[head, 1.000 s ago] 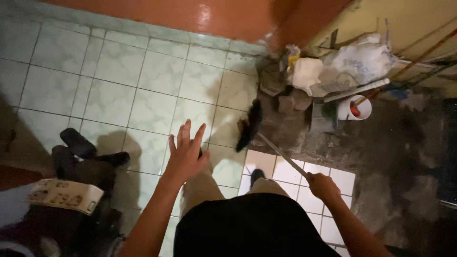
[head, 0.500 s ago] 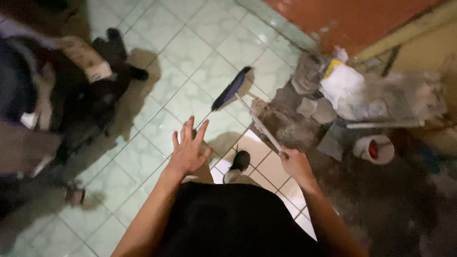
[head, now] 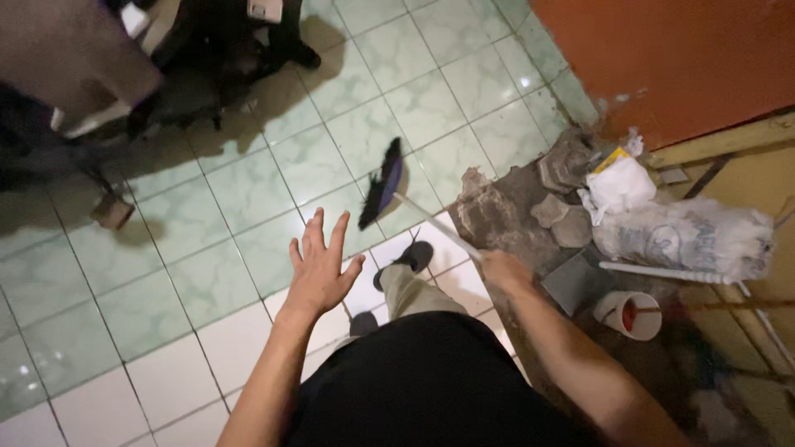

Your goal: The person sweeps a tiled floor using a broom, moving around a cluttered area containing a scooter, a bicycle, and a red stool. The person repeatedly sweeps the same sections of the floor in a back-and-forth motion.

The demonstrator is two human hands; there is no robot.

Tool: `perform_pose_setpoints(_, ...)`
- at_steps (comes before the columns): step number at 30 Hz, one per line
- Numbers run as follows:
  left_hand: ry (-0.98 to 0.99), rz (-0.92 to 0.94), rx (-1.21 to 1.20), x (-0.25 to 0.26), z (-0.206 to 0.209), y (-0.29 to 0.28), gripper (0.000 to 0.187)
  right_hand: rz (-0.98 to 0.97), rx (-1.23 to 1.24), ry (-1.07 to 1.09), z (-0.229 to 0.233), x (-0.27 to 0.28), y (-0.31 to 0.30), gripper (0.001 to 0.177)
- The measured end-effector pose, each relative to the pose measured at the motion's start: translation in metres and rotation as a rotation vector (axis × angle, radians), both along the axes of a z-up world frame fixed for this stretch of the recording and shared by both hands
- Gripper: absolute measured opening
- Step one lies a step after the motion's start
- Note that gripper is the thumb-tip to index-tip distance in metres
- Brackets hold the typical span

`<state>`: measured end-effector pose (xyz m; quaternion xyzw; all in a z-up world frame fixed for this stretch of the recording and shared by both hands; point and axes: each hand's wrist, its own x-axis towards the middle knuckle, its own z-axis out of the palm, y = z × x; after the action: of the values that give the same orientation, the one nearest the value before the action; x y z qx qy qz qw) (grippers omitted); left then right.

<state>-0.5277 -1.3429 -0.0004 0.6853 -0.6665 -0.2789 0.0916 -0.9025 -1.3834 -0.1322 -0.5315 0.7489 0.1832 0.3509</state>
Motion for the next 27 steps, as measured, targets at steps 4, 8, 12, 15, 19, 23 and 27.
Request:
perform_pose_setpoints(4,0.038,0.045,0.053,0.025,-0.022,0.069,0.083,0.059,-0.076,0.008,-0.036,-0.076,0.085,0.035)
perform_pose_setpoints(8,0.050,0.068,0.099,0.037,-0.029,0.139,0.082,-0.013,-0.197,0.138,-0.053,-0.119,0.166,0.033)
perform_pose_setpoints(12,0.062,0.022,0.074,0.038,-0.026,0.183,0.079,0.048,-0.218,0.054,-0.023,-0.109,0.220,0.034)
perform_pose_setpoints(15,0.052,0.036,0.106,0.035,-0.029,0.205,0.082,0.038,-0.117,0.020,0.022,-0.067,0.244,0.036)
perform_pose_setpoints(19,0.049,0.091,0.078,0.021,-0.032,0.232,0.081,0.165,-0.180,-0.096,0.060,0.011,0.262,0.035)
perform_pose_setpoints(23,0.016,0.088,0.077,-0.004,-0.035,0.258,0.081,0.249,-0.137,-0.122,0.038,0.059,0.268,0.036)
perform_pose_setpoints(27,-0.051,0.071,0.041,-0.043,-0.033,0.286,0.084,0.218,-0.068,-0.075,-0.002,0.019,0.287,0.035)
